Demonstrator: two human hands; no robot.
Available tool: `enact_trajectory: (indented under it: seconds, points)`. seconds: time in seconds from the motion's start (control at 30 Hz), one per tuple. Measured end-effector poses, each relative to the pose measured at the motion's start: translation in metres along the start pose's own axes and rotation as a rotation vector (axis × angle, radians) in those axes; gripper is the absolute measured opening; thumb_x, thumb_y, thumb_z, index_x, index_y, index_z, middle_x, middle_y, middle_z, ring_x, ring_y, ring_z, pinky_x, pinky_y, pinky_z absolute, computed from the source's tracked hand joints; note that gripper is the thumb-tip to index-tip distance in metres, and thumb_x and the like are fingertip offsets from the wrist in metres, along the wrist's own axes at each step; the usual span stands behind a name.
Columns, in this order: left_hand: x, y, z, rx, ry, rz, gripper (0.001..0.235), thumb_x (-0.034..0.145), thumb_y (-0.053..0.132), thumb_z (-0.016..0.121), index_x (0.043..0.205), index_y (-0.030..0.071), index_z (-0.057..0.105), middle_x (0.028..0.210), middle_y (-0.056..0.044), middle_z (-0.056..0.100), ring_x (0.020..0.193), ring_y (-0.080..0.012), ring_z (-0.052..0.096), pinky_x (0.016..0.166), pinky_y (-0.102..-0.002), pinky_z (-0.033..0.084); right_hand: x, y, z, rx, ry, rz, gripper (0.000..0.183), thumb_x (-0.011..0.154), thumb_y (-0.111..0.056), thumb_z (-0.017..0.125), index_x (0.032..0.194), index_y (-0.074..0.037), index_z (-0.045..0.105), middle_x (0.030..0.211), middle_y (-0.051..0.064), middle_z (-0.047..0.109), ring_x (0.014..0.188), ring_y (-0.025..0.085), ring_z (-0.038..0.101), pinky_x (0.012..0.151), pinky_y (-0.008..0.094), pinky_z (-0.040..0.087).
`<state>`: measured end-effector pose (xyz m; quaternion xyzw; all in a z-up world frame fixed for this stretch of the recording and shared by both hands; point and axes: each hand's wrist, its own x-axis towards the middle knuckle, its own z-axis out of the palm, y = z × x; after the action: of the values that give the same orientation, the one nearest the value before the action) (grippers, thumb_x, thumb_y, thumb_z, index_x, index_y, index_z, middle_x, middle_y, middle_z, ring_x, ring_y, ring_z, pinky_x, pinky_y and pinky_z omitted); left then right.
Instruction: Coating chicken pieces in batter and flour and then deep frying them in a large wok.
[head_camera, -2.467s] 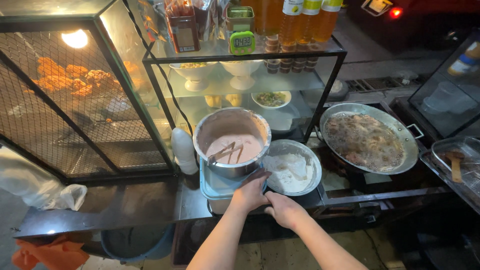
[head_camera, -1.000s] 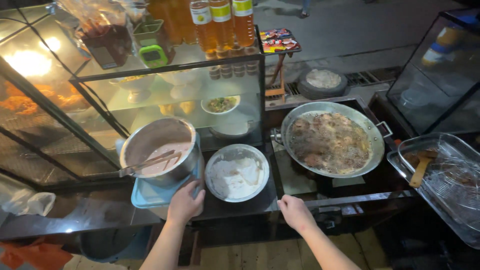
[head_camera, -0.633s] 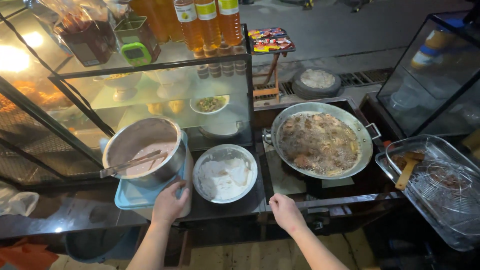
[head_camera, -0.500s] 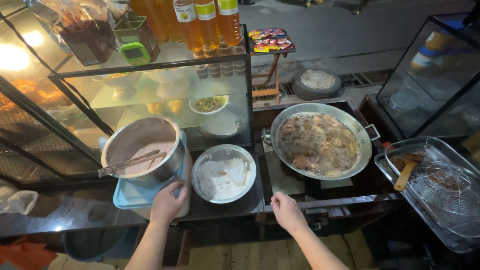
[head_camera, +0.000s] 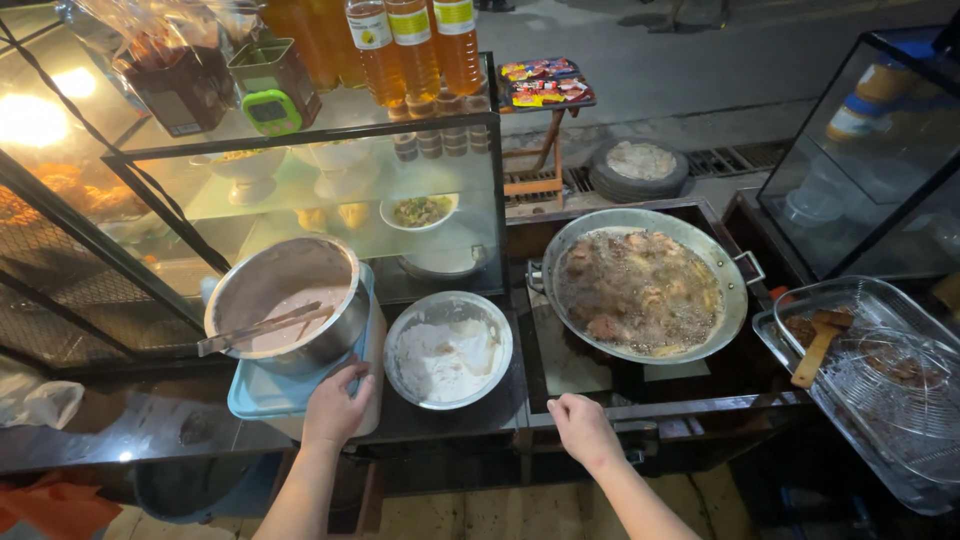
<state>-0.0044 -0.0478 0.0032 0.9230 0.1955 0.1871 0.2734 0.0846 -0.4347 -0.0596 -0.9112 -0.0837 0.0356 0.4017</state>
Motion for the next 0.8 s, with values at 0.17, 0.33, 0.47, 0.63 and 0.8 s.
enact_trajectory:
  seconds: [0.17, 0.33, 0.47, 0.63, 0.8]
  points:
    - [0.0, 0.0, 0.0, 0.004, 0.004, 0.013, 0.031, 0.086, 0.033, 0.065, 0.107, 0.014, 0.078, 0.127, 0.001, 0.074, 0.112, -0.0278, 0.069, 0.094, -0.037, 0.053, -0.002, -0.006, -0.003, -0.01, -0.02, 0.042, 0.028, 0.093, -0.03, 0.063, 0.078, -0.006, 0.068, 0.079, 0.007, 0.074, 0.07, 0.029, 0.064, 0.073, 0.038, 0.054]
    - [-0.002, 0.009, -0.006, -0.005, -0.026, -0.03, 0.031, 0.087, 0.033, 0.064, 0.108, 0.014, 0.078, 0.125, 0.002, 0.075, 0.11, -0.0265, 0.07, 0.095, -0.036, 0.053, -0.002, -0.003, 0.0, 0.023, -0.001, 0.018, 0.021, 0.092, -0.026, 0.064, 0.081, -0.008, 0.066, 0.082, 0.006, 0.073, 0.073, 0.028, 0.065, 0.074, 0.038, 0.055]
    - [-0.003, 0.011, -0.008, -0.008, -0.015, -0.033, 0.031, 0.087, 0.033, 0.064, 0.107, 0.016, 0.078, 0.118, 0.001, 0.077, 0.104, -0.0267, 0.071, 0.09, -0.036, 0.054, -0.005, -0.011, -0.004, 0.019, -0.018, 0.05, 0.011, 0.091, -0.021, 0.062, 0.087, -0.011, 0.065, 0.084, 0.003, 0.075, 0.077, 0.025, 0.067, 0.075, 0.037, 0.055]
    - [-0.003, 0.007, -0.004, 0.008, 0.004, -0.017, 0.031, 0.087, 0.035, 0.064, 0.107, 0.017, 0.077, 0.119, 0.004, 0.077, 0.104, -0.0274, 0.071, 0.088, -0.036, 0.054, -0.004, -0.003, 0.005, 0.04, 0.01, 0.01, 0.011, 0.088, -0.021, 0.065, 0.086, -0.01, 0.066, 0.084, 0.003, 0.075, 0.075, 0.026, 0.067, 0.074, 0.036, 0.055]
    - [-0.002, 0.002, 0.0, -0.028, 0.026, 0.031, 0.03, 0.087, 0.034, 0.064, 0.106, 0.016, 0.077, 0.122, 0.002, 0.075, 0.105, -0.0284, 0.07, 0.088, -0.036, 0.054, -0.011, -0.006, 0.003, 0.058, -0.015, 0.065, 0.017, 0.09, -0.023, 0.066, 0.083, -0.008, 0.068, 0.078, 0.002, 0.072, 0.066, 0.021, 0.061, 0.068, 0.033, 0.052]
